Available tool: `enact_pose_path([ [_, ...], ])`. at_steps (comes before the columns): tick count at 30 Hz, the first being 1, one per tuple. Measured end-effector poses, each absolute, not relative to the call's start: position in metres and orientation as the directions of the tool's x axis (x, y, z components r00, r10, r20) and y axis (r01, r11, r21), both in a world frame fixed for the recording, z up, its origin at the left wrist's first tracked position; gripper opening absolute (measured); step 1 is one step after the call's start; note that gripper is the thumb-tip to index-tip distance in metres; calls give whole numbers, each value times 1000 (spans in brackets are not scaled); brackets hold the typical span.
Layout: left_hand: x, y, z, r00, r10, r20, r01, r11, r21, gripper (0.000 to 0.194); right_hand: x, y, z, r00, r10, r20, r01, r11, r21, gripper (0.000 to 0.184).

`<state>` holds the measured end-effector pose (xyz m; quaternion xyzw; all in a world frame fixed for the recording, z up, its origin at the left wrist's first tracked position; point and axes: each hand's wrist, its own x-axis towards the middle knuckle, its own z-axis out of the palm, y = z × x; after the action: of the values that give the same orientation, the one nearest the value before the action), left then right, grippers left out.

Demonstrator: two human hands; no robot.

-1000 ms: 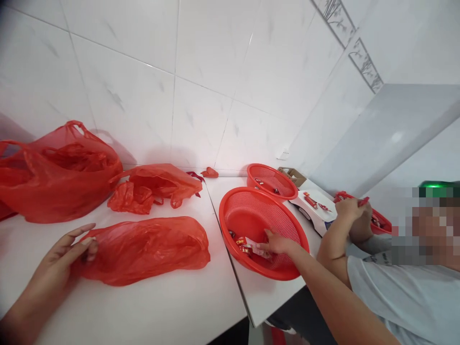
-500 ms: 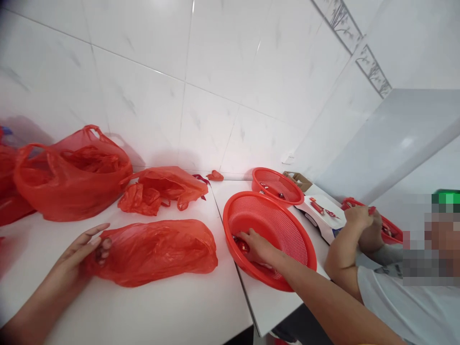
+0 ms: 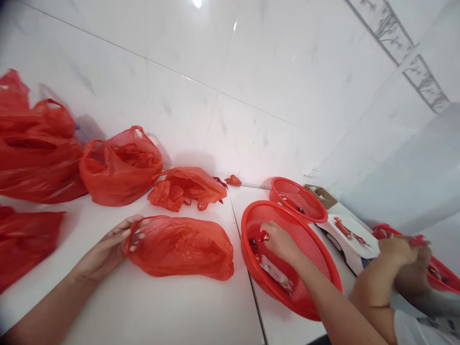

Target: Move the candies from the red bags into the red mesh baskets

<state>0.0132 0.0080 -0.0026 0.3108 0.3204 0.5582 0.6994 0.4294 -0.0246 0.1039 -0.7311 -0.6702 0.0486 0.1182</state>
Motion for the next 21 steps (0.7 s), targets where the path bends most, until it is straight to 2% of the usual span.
enact_pose_path([
  [3,13,9,-4,214,976,-47,-616,172,769,36,411,-19,129,-81,978,194,981,113,-157,17],
  [6,13,9,-6,246,969,-4,-644,167,746,34,371,-25,145,-262,925,274,944,304,-126,21],
  [8,13,9,-7,268,963,25,-659,165,734,33,338,-32,146,-441,866,236,870,477,-125,26],
  [11,12,8,-9,294,954,64,-660,155,735,33,291,-36,132,-649,757,75,738,651,-179,34],
  [15,12,8,-10,316,944,92,-652,146,744,34,257,-20,98,-767,640,-52,635,744,-209,31],
  [21,11,8,-9,319,942,106,-660,141,738,32,257,6,83,-719,695,15,679,707,-195,45],
])
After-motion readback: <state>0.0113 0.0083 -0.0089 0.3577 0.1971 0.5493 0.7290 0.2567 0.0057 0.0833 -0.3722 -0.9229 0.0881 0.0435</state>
